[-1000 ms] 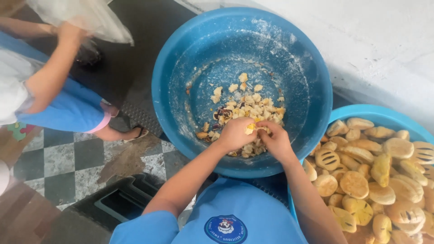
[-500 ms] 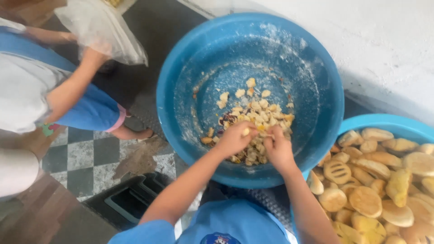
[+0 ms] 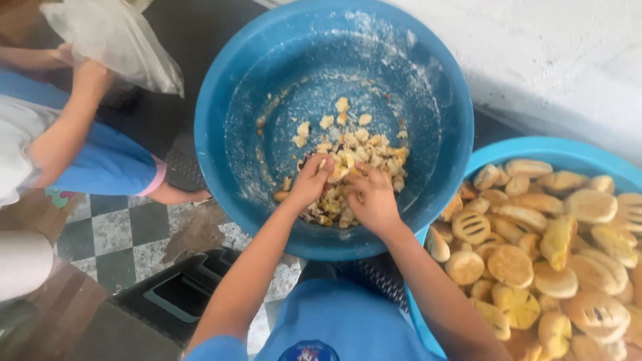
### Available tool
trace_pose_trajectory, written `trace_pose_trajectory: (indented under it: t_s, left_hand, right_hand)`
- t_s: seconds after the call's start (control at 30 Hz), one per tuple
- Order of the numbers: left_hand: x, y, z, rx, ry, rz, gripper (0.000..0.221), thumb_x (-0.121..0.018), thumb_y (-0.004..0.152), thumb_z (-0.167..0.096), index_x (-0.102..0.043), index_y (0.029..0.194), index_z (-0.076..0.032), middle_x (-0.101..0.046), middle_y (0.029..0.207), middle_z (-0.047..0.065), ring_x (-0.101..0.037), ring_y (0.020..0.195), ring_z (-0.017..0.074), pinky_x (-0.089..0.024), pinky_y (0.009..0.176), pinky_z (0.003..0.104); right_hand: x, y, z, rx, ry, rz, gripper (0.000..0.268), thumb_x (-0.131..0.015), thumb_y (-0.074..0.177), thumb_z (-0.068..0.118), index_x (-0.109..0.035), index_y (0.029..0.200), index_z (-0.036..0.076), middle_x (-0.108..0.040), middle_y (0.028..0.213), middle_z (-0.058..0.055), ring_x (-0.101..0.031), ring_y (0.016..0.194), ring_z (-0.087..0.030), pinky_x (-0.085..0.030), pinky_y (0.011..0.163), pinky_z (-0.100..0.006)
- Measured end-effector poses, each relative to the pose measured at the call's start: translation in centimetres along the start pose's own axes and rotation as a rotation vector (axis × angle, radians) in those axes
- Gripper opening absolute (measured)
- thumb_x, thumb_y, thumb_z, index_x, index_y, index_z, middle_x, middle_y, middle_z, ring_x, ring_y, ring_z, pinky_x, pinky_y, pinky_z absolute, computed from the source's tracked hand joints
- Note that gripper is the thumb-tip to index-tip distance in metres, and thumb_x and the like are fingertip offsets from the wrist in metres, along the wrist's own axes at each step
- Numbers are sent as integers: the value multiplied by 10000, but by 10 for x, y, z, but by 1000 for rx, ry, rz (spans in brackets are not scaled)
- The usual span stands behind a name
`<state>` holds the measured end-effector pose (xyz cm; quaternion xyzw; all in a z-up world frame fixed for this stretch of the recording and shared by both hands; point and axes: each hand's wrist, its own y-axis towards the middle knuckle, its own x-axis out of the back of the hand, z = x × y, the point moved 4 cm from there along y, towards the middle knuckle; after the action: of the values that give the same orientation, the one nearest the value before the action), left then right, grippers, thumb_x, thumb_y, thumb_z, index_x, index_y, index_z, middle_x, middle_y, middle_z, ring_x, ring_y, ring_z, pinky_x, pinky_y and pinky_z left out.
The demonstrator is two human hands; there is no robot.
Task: Crumbling bread rolls by hand into a large plastic basin.
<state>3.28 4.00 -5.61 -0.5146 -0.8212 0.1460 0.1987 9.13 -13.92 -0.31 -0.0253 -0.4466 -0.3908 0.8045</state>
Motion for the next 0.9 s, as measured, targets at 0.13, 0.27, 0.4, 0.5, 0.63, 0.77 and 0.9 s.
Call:
trace_pose_trajectory:
  t_s: [0.13,0.27,0.4,0.5,0.63,0.77,0.9]
  left_hand:
    - [-11,10,17,-39,46,164,654,-526,1036,-773,-690,1282,-189,-697,783,107,-753,750,275,-631,656,428]
    - [-13,-48,-47,-169,229,165,504,-458,1102,-577,-650,1146,-113,-724,1042,276,-669,1162,473,-524,1003,564]
    - [-20,-54,-39,-198,91,171,291,-597,1072,-430,-659,1139,-154,-750,949,194,-712,1081,384,-543,979,497]
    - [-13,-63,-67,-327,24,161,153,-648,1071,-330,-661,1111,-183,-539,559,-22,-580,586,120,-480,555,231]
    - [-7,-32,-54,-474,195,292,223,-677,1057,-401,-668,1174,-211,-734,1044,154,-747,777,326,-585,671,405]
    - [6,-18,-60,-614,152,418,278,-618,1117,-360,-649,1217,-102,-672,1167,151,-751,718,289,-590,607,358]
    - [4,-57,-94,-658,301,449,398,-755,1008,-348,-657,1332,-138,-704,1253,224,-642,1209,512,-540,980,585]
  right_hand:
    - [-20,-14,-9,-95,-55,-31,572,-765,923,336,-581,1428,143,-650,1256,-131,-756,925,-308,-639,743,-443]
    - [-50,-29,-25,131,-242,-59,221,-742,927,328,-717,1074,166,-667,869,13,-736,759,-259,-605,606,-352]
    - [-47,-44,-36,-109,-12,-142,151,-705,940,311,-705,816,225,-630,599,7,-715,683,-257,-557,584,-358]
    - [-27,-24,-4,-809,701,-232,256,-543,915,108,-790,983,107,-688,603,-154,-700,464,-206,-573,389,-323]
    - [-38,-27,0,-996,1094,-528,260,-476,911,65,-722,967,0,-583,509,-237,-545,287,-266,-428,257,-349]
    - [-13,-19,1,-900,694,-415,379,-472,906,11,-811,1049,102,-733,775,-141,-687,564,-188,-541,478,-306]
    - [-10,-6,38,-488,146,-336,306,-576,915,-14,-739,1162,61,-667,990,-245,-690,838,-531,-582,642,-536]
